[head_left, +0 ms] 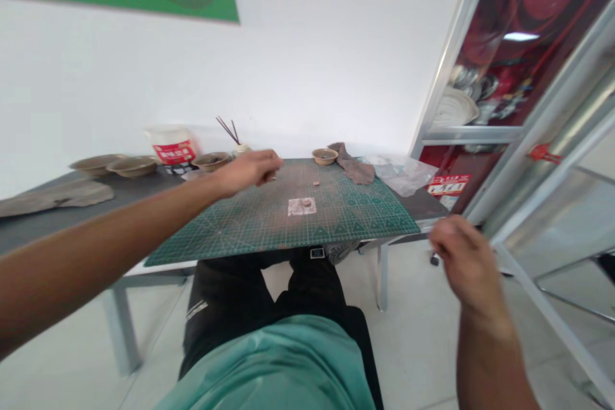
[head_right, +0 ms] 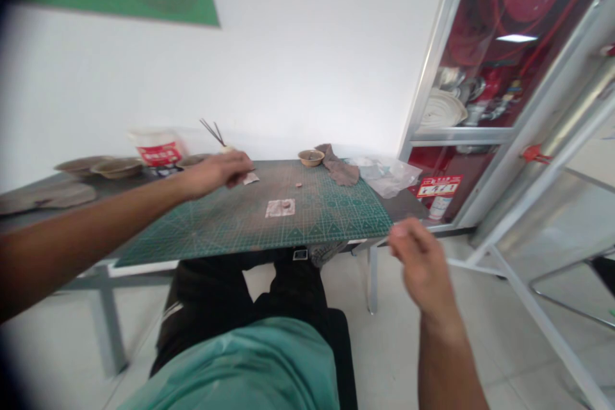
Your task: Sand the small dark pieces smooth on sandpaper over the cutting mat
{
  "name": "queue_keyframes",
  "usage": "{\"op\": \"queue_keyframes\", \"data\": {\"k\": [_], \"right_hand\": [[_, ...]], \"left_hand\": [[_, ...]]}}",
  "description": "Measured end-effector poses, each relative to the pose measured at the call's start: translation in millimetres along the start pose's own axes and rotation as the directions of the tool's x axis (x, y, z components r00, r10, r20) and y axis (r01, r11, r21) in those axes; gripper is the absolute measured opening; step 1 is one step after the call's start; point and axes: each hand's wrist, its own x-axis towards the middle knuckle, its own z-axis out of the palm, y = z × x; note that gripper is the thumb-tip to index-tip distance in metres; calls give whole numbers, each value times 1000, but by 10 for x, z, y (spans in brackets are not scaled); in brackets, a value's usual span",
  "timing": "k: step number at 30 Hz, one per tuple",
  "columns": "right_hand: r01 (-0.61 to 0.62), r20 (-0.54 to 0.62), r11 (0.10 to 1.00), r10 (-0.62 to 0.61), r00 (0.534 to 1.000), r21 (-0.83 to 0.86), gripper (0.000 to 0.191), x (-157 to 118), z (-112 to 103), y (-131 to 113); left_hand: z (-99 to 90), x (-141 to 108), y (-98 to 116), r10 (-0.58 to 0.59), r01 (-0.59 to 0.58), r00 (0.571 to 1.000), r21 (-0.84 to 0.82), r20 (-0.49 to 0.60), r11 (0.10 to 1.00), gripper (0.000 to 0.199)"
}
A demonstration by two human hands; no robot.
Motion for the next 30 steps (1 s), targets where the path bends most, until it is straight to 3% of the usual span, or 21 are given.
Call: {"op": "queue_keyframes", "data": {"k": [1,3,7,10,13,16,21,25,30], "right_hand": [[37,50,999,-37,998,13,28,192,263,-41],[200,311,979,-183,933,-24,24,570,780,-117],[338,396,941,-301,867,-24,31,1226,1603,-143],[420,503,907,-350,790,-28,30,1533,1941,-70],[478,619,878,-361,697,-26,19,1668,2092,7],[488,691,872,-333,642,-33,15,1700,2141,52],[468,735,883,-290,612,-42,20,1758,2140,57],[451,736,891,-273,620,-49,13,1860,2173,67],[433,750,901,-291,594,6,7,1992,2261,110]], "left_hand": [[148,-21,-69,9,-13,999,102,44,995,45],[419,-68,-202,31,-60,993,271,110,961,39],[739,-91,-404,24,-107,983,457,182,883,45],[793,-55,-504,6,-116,977,507,214,854,43],[790,-47,-584,7,-125,974,509,227,852,45],[804,-68,-650,28,-140,971,471,236,871,52],[838,-45,-745,86,-184,961,370,264,911,48],[815,24,-849,111,-204,951,315,289,927,48],[803,47,-960,122,-208,952,298,282,932,53]]}}
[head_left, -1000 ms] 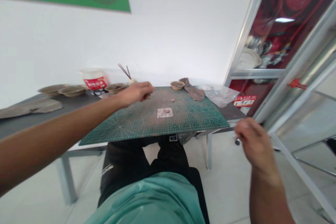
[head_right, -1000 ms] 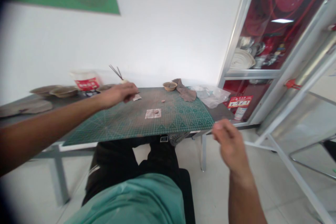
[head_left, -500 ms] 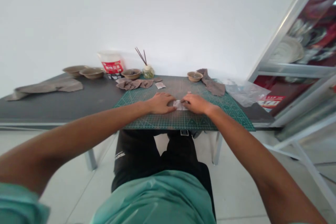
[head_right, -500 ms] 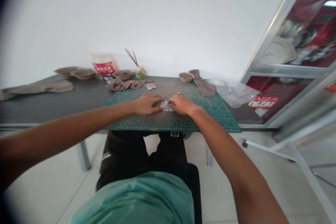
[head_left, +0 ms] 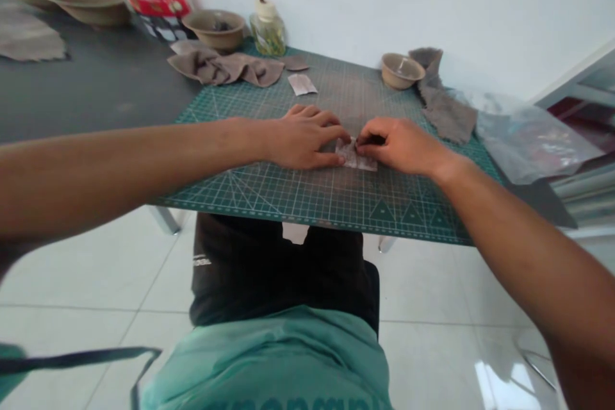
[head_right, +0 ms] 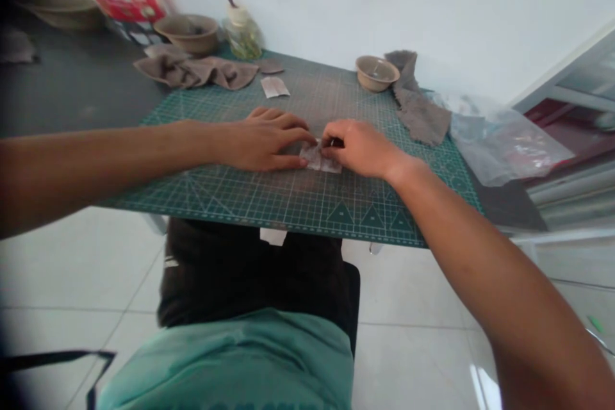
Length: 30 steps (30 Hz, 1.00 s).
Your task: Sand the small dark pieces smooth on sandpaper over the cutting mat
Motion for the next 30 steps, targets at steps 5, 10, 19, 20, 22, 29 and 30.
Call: {"op": "queue_keyframes", "data": {"k": [5,10,19,20,22,29,30], "right_hand": [[83,44,996,-84,995,22,5,128,-29,95],[161,81,984,-168,983,82,6,197,-53,157],[193,175,968,-221,959,163,9,340,-78,136],[177,162,972,-201,966,153,9,358,-62,129],[145,123,979,-162,979,142,11,382,-17,113],[204,48,977,-207,977,62,20,320,60,146],[184,48,982,-186,981,37,20,299,50,154]], "left_hand": [[31,2,-27,-39,40,999,38,-32,998,49],[38,9,-96,-74,74,996,7,-55,997,51],[11,-47,-150,-54,49,991,-42,-119,998,49],[-1,-43,-148,-61,54,992,-57,-115,997,50],[-17,-34,-148,-85,75,990,-87,-112,993,50],[23,-65,-178,-92,83,991,-96,-97,992,51],[23,-71,-181,-86,77,991,-93,-104,993,51]]}}
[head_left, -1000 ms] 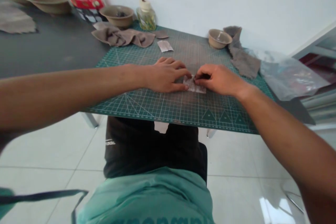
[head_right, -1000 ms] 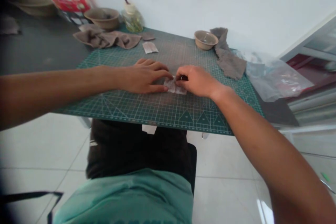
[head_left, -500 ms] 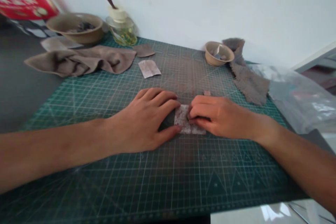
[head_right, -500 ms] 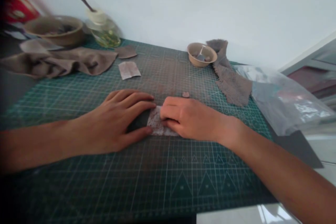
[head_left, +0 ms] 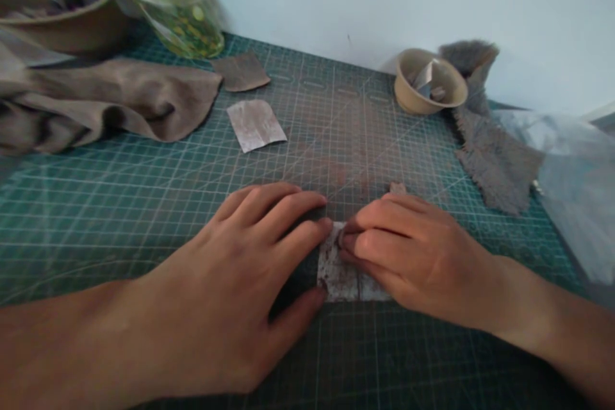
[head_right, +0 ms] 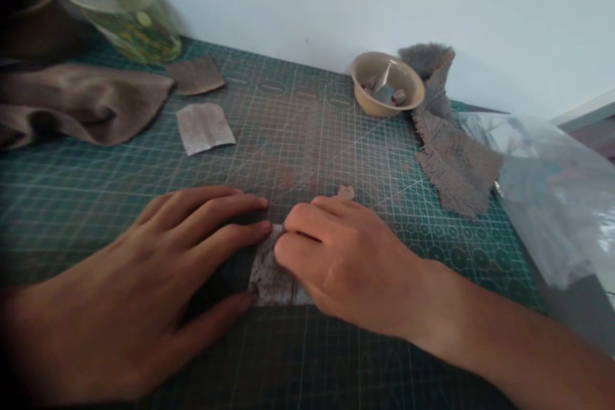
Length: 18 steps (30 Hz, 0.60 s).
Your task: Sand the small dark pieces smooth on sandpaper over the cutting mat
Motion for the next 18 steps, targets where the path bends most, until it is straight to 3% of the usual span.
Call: {"op": "queue_keyframes", "data": {"k": [2,7,13,18], "right_hand": [[-16,19,1000,16,1000,9,20,-36,-10,-18],[98,20,991,-100,995,95,18,-31,46,-157],[-47,20,998,46,999,52,17,-28,31,-134],[92,-7,995,-92,996,49,11,21,115,-185]], "left_hand": [[-16,-6,2,9,-9,1000,4,11,1000,49],[-79,-9,51,10,-10,998,-15,59,1000,44],[-75,-15,67,36,-36,999,-23,-6,999,42],[-60,-27,70,32,-32,999,-18,-38,999,40]]}}
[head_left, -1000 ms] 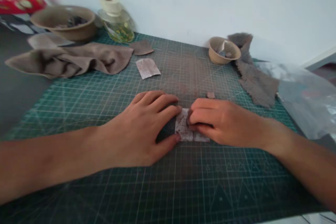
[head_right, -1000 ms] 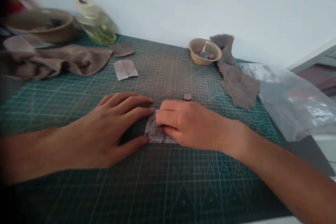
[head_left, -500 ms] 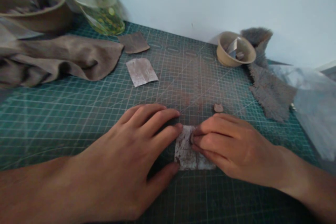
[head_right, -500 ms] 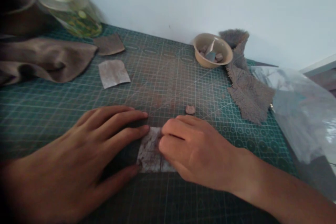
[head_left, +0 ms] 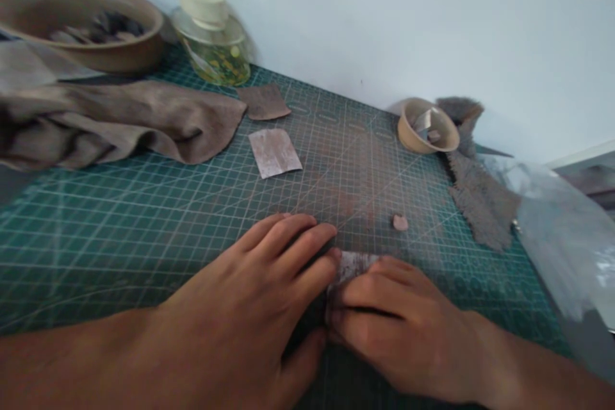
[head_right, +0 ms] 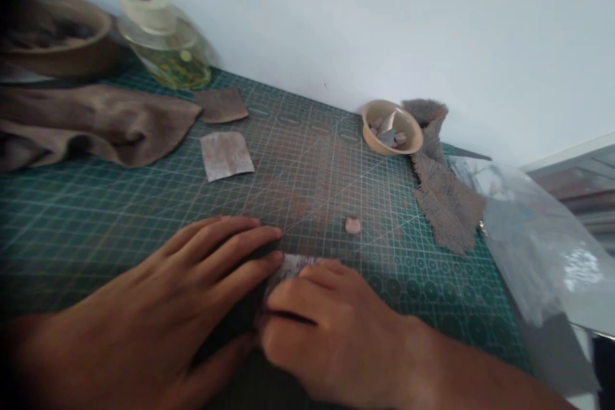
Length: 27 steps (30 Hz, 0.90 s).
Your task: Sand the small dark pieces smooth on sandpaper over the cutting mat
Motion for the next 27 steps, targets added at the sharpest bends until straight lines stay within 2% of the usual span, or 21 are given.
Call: {"op": "queue_keyframes", "data": {"k": [3,8,12,17,21,24,27], "right_hand": [[-25,0,999,25,1000,-30,15,22,-3,7],[-61,-4,992,61,998,109,11,3,-112,-25],[-56,-49,995,60,997,79,14,30,-87,-105],[-4,57,997,-1,998,73,8,-31,-11,-85],[23,97,1000,-24,995,12,15,-75,-20,-21],[-41,53,997,44,998,-71,18,-81,-92,34],[-85,107,995,90,990,-52,17,-88,-164,49]], "left_hand": [[-10,-10,18,-23,23,1000,-12,-20,1000,40],[-41,-11,18,-47,47,999,-30,1,998,39],[-58,-7,3,-41,43,999,-38,31,998,39],[-19,-30,26,-45,45,998,-8,33,999,42],[12,-50,34,-63,63,998,29,1,998,43],[0,-32,17,-44,44,999,28,-18,999,45],[-8,-13,21,-56,57,998,14,-37,998,45]]}}
